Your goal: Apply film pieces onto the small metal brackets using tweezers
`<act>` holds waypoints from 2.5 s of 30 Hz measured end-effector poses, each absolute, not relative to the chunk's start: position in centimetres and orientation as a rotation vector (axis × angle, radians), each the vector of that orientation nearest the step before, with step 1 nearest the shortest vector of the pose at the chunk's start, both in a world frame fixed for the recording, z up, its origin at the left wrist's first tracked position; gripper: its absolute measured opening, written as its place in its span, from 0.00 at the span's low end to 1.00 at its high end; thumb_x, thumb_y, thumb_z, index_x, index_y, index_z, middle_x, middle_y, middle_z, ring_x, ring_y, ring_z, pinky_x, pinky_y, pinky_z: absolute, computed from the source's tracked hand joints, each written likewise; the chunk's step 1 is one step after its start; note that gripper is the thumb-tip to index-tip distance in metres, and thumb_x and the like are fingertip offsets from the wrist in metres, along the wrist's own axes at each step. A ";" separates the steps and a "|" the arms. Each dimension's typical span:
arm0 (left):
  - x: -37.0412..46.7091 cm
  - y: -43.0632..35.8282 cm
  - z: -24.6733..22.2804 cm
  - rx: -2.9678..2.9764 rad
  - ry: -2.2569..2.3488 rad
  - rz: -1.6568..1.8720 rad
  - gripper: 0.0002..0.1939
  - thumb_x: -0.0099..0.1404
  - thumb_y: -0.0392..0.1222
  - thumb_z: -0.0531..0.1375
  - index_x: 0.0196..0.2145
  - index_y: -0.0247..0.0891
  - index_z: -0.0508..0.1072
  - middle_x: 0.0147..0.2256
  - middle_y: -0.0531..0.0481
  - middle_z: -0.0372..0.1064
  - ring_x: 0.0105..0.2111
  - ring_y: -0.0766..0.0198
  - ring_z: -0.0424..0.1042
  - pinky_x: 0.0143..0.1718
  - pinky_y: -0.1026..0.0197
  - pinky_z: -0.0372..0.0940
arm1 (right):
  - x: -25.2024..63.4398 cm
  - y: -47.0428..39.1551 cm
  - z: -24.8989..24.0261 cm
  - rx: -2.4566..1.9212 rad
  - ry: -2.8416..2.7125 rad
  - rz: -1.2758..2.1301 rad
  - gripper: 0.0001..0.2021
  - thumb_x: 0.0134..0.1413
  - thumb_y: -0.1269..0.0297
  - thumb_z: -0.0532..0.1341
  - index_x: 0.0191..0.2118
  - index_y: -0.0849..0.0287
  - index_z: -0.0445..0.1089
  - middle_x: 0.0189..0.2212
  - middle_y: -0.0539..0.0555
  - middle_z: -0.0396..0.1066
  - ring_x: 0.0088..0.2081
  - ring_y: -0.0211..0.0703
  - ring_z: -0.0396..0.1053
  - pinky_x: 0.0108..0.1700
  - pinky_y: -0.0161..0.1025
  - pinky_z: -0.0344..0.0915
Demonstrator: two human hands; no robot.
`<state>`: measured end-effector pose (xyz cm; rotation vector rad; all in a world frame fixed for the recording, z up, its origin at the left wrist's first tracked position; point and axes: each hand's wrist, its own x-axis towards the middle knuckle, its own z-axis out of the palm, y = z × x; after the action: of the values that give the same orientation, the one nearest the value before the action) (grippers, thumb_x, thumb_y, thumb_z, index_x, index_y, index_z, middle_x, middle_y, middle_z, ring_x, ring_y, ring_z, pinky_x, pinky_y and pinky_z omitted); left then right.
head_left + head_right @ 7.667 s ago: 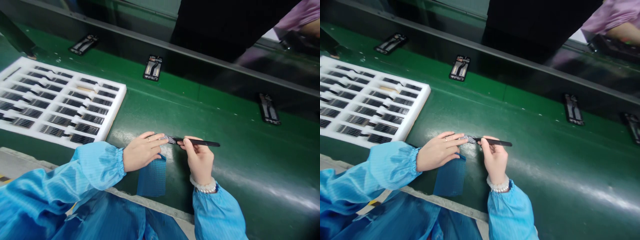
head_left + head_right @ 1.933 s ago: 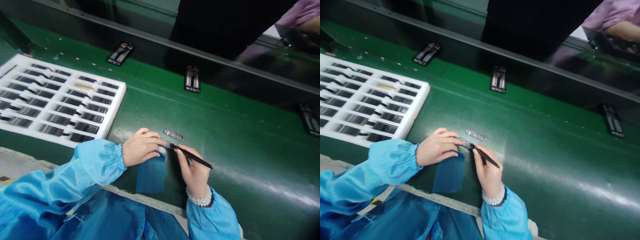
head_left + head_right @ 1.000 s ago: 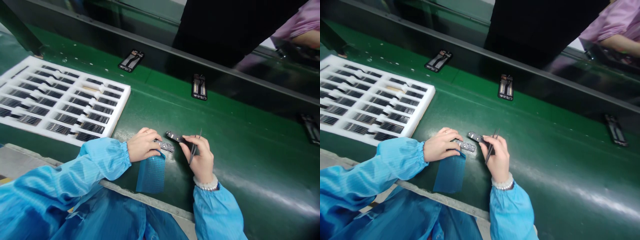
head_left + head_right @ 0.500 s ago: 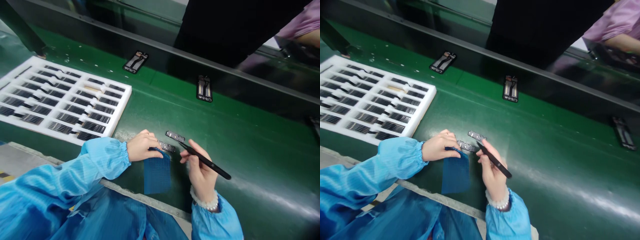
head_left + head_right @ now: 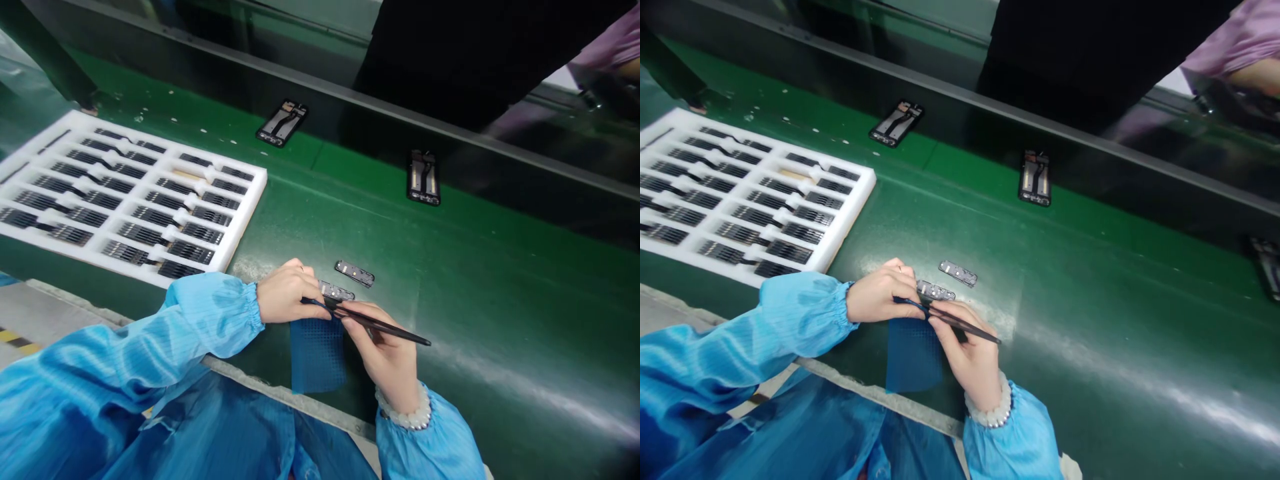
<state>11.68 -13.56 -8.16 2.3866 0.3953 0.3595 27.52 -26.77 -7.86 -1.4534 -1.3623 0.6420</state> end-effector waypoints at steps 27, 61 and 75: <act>11.7 -13.7 -8.3 2.395 0.371 0.347 0.13 0.63 0.50 0.59 0.28 0.40 0.75 0.26 0.55 0.73 0.30 0.69 0.66 0.37 0.61 0.49 | 27.7 -26.4 -7.3 -1.490 -1.293 0.663 0.06 0.53 0.67 0.61 0.37 0.55 0.74 0.33 0.53 0.77 0.36 0.46 0.75 0.41 0.44 0.72; 11.4 -14.1 -8.3 2.605 0.259 0.475 0.10 0.66 0.44 0.57 0.29 0.38 0.72 0.44 0.55 0.74 0.46 0.62 0.67 0.45 0.57 0.48 | 29.7 -25.9 -9.1 -1.699 -0.678 0.814 0.14 0.46 0.56 0.66 0.34 0.62 0.74 0.25 0.55 0.77 0.28 0.45 0.76 0.33 0.40 0.74; 11.5 -14.0 -8.1 2.601 0.263 0.497 0.10 0.65 0.43 0.57 0.28 0.38 0.72 0.43 0.55 0.74 0.45 0.62 0.67 0.44 0.57 0.48 | 29.7 -25.8 -9.4 -1.721 -0.671 0.859 0.14 0.46 0.55 0.66 0.35 0.61 0.75 0.26 0.55 0.77 0.30 0.44 0.76 0.36 0.41 0.73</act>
<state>11.48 -14.04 -8.10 2.6008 0.2635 0.4974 29.68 -25.78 -9.38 -1.7205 -0.6711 0.8589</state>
